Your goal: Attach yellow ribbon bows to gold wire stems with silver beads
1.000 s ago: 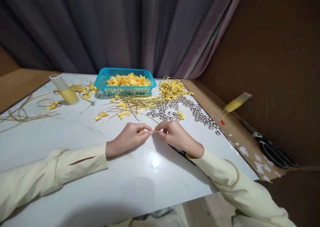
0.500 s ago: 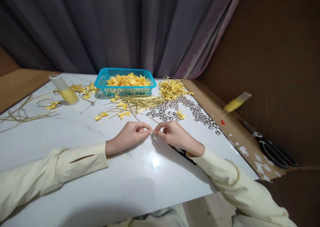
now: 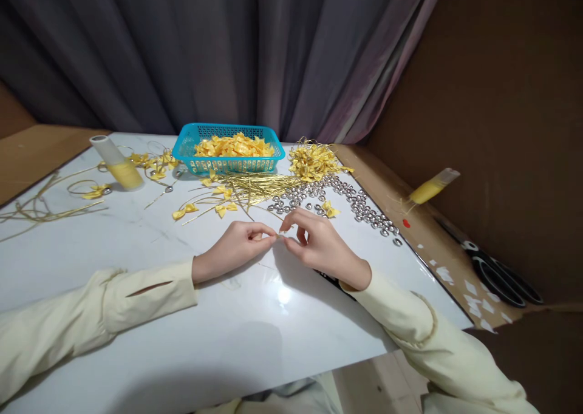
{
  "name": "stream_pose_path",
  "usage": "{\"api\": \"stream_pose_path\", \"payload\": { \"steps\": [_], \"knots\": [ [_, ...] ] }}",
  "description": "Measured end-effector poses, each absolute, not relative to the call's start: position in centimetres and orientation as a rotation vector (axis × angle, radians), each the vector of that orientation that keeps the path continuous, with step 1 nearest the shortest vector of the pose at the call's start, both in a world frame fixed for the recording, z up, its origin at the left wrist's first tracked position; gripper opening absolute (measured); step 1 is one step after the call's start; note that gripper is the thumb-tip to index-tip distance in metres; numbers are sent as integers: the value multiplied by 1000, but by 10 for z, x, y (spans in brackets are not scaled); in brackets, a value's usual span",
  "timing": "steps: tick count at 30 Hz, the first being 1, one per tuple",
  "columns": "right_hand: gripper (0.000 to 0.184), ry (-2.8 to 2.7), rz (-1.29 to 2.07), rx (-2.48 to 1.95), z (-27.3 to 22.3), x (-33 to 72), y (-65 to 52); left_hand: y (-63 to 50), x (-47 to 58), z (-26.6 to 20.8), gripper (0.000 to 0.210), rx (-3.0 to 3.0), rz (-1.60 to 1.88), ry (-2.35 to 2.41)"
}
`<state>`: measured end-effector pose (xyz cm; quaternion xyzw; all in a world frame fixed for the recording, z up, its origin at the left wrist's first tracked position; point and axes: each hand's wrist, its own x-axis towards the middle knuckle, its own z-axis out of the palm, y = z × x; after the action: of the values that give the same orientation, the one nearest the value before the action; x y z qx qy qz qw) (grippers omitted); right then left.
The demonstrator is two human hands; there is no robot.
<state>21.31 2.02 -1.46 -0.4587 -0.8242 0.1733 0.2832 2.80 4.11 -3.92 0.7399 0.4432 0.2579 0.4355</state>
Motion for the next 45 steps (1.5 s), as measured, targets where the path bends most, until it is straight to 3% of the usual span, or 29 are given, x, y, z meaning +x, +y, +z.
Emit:
{"api": "stream_pose_path", "payload": {
  "steps": [16,45],
  "knots": [
    [17,-2378,222,-1273,-19,213,16,43,28,-40,27,1842,660,1114],
    [23,-2488,85,-1353,-23,213,17,41,29,-37,28,1855,634,1134]
  ]
}}
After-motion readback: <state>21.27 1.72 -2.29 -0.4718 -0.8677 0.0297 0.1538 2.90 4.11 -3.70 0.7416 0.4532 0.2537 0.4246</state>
